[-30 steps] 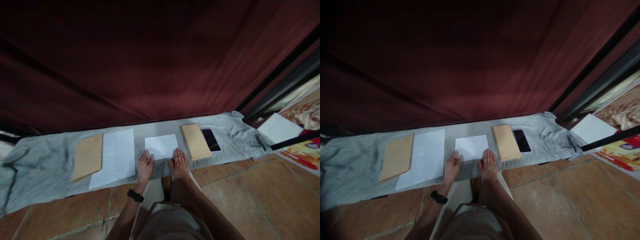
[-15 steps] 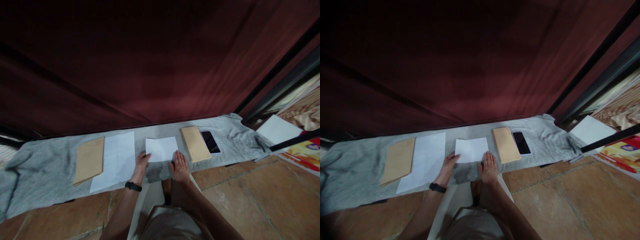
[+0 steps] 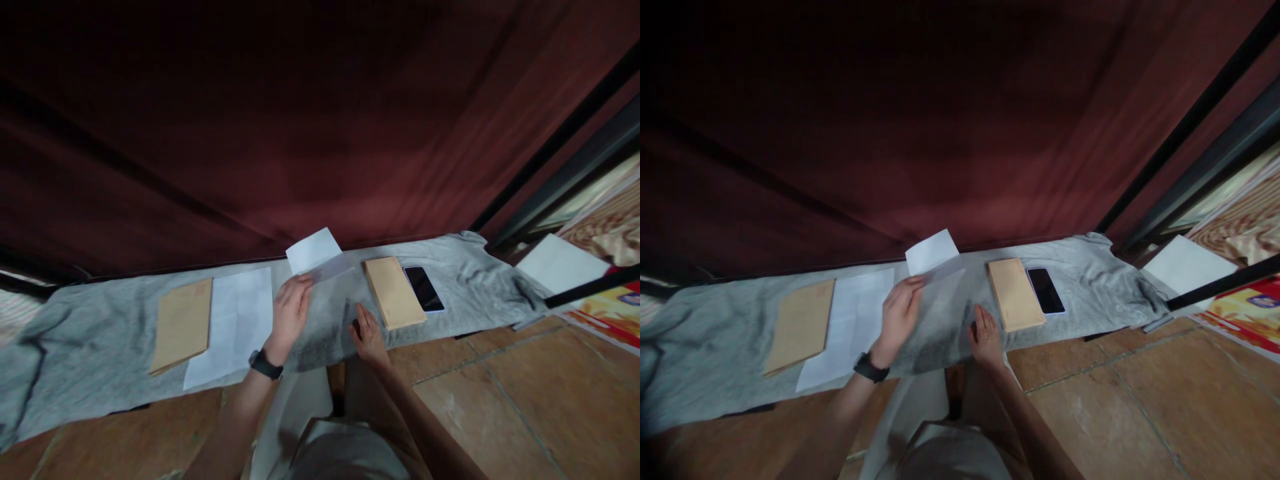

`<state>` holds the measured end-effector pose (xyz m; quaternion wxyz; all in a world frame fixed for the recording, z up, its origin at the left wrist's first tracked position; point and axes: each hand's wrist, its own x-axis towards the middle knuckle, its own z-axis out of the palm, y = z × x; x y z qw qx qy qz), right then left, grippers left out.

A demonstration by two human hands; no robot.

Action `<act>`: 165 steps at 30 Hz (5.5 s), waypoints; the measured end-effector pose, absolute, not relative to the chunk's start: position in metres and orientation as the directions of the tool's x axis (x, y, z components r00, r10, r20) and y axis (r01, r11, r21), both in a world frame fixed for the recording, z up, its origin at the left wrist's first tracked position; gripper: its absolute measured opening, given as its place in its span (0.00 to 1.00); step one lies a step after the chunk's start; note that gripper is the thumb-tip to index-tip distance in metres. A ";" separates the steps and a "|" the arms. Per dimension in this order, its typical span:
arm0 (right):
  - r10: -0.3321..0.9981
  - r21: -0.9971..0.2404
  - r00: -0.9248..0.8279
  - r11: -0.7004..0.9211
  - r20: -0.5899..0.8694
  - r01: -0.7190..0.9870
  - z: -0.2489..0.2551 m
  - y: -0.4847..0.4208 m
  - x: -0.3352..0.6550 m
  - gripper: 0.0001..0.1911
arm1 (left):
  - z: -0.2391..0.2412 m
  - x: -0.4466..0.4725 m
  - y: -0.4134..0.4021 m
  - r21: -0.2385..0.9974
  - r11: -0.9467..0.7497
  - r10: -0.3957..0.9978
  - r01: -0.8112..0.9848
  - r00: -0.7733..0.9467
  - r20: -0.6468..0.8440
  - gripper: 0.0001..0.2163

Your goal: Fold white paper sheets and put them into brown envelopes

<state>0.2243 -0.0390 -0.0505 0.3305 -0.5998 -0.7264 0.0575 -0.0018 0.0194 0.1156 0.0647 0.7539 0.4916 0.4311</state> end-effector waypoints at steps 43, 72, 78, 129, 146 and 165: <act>0.658 -0.268 -0.723 0.750 0.211 0.605 -0.016 0.079 0.169 0.23 | -0.018 -0.016 -0.049 0.348 -0.540 0.839 0.767 0.459 0.291 0.19; 0.851 -0.192 -0.467 0.514 0.242 0.836 -0.029 -0.026 0.197 0.31 | -0.008 0.047 -0.016 0.368 -0.387 0.917 0.846 0.309 0.252 0.28; 0.861 -0.180 -0.421 0.480 0.284 0.859 -0.030 -0.029 0.195 0.30 | -0.016 0.044 -0.021 0.290 -0.312 0.943 0.905 0.258 0.211 0.30; 0.911 -0.226 -0.336 0.389 0.240 0.893 -0.025 -0.063 0.228 0.28 | -0.014 0.006 -0.058 0.633 -0.150 0.970 0.759 -0.012 0.244 0.21; 0.904 -0.235 -0.349 0.406 0.248 0.883 -0.024 -0.065 0.230 0.26 | -0.010 -0.002 -0.039 0.886 0.137 0.982 0.442 -0.178 -0.062 0.18; 0.913 -0.240 -0.343 0.392 0.221 0.888 -0.023 -0.065 0.230 0.28 | 0.002 -0.009 -0.037 0.501 -0.259 0.966 0.826 0.215 0.145 0.31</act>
